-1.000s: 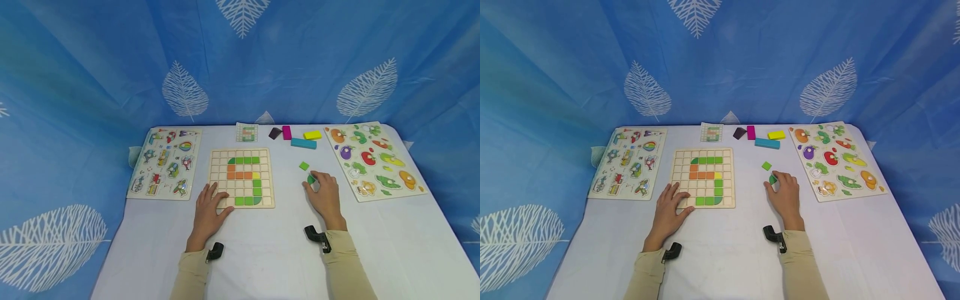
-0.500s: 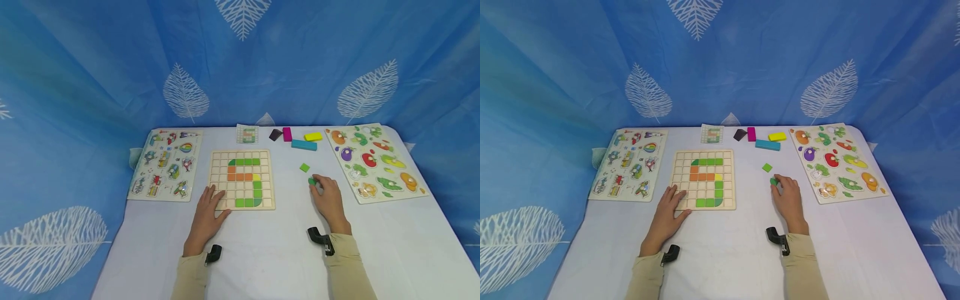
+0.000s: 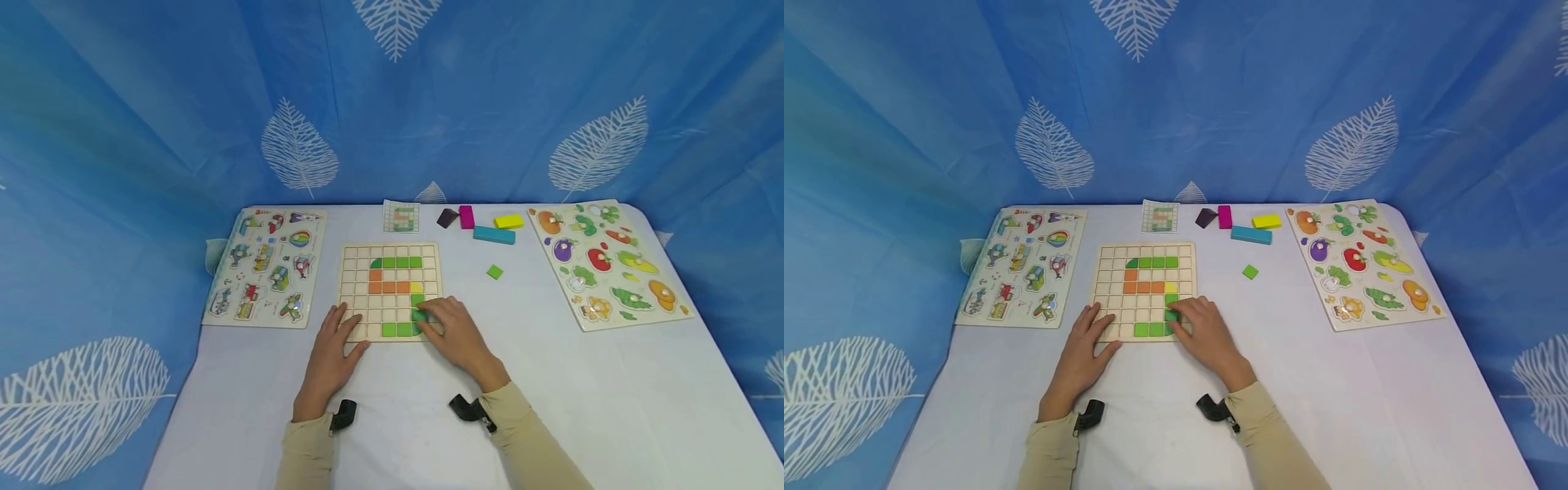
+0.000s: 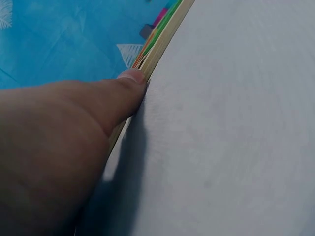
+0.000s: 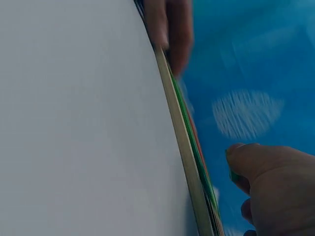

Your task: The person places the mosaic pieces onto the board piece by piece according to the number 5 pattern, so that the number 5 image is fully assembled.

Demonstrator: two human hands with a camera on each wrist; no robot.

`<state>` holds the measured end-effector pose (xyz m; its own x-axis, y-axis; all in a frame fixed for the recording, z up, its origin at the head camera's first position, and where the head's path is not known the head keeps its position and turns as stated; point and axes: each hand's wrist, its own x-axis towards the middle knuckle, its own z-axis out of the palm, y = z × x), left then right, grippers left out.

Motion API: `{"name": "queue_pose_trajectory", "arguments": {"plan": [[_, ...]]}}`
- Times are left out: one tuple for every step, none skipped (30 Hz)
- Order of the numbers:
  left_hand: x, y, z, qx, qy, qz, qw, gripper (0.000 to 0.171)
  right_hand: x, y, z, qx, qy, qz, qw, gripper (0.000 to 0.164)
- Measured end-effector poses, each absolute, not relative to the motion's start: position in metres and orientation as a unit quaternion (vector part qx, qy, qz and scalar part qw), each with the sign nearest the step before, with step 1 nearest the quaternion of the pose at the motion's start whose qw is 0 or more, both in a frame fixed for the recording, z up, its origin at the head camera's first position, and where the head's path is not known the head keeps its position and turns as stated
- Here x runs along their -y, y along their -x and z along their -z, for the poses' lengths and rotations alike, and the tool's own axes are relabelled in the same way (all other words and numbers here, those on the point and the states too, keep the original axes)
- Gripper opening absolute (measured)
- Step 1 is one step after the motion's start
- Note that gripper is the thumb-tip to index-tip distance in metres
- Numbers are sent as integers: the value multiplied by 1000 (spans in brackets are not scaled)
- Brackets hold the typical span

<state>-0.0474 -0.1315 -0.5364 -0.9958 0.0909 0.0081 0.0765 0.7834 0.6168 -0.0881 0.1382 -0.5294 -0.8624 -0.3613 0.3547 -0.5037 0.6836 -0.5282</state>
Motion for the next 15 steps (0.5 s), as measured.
{"name": "queue_pose_trajectory", "arguments": {"plan": [[132, 48, 537, -944, -45, -326, 8, 56, -127, 88, 530, 908, -258, -313, 109, 29], [132, 48, 537, -944, -47, -325, 6, 55, -116, 87, 530, 904, -276, -307, 108, 28], [132, 48, 538, -945, -49, -324, 3, 55, -107, 87, 530, 902, -291, -301, 108, 26], [132, 48, 539, -945, -52, -323, 0, 54, -98, 86, 530, 901, -302, -293, 110, 25], [133, 48, 539, -945, -56, -322, -3, 54, -90, 86, 531, 900, -310, -285, 113, 23], [133, 49, 540, -945, -60, -323, -7, 54, -84, 86, 531, 901, -315, -276, 116, 21], [133, 49, 540, -944, -63, -323, -10, 54, -78, 86, 531, 901, -318, -272, 119, 19], [133, 49, 540, -944, -65, -324, -12, 54, -74, 86, 532, 902, -318, -265, 119, 18], [133, 49, 540, -944, -68, -324, -14, 54, -71, 86, 532, 904, -317, -260, 119, 16], [133, 49, 539, -944, -69, -323, -15, 54, -68, 86, 532, 906, -315, -255, 119, 14], [133, 49, 539, -944, -69, -323, -15, 54, -66, 86, 532, 908, -314, -251, 117, 12], [133, 49, 539, -944, -69, -321, -16, 53, -65, 86, 533, 909, -314, -248, 114, 11], [134, 49, 539, -945, -67, -319, -15, 53, -63, 86, 532, 910, -314, -247, 112, 10], [134, 49, 538, -946, -66, -318, -15, 54, -62, 86, 533, 911, -314, -244, 109, 9], [135, 49, 538, -946, -64, -316, -15, 54, -61, 86, 532, 911, -314, -244, 108, 8]]}}
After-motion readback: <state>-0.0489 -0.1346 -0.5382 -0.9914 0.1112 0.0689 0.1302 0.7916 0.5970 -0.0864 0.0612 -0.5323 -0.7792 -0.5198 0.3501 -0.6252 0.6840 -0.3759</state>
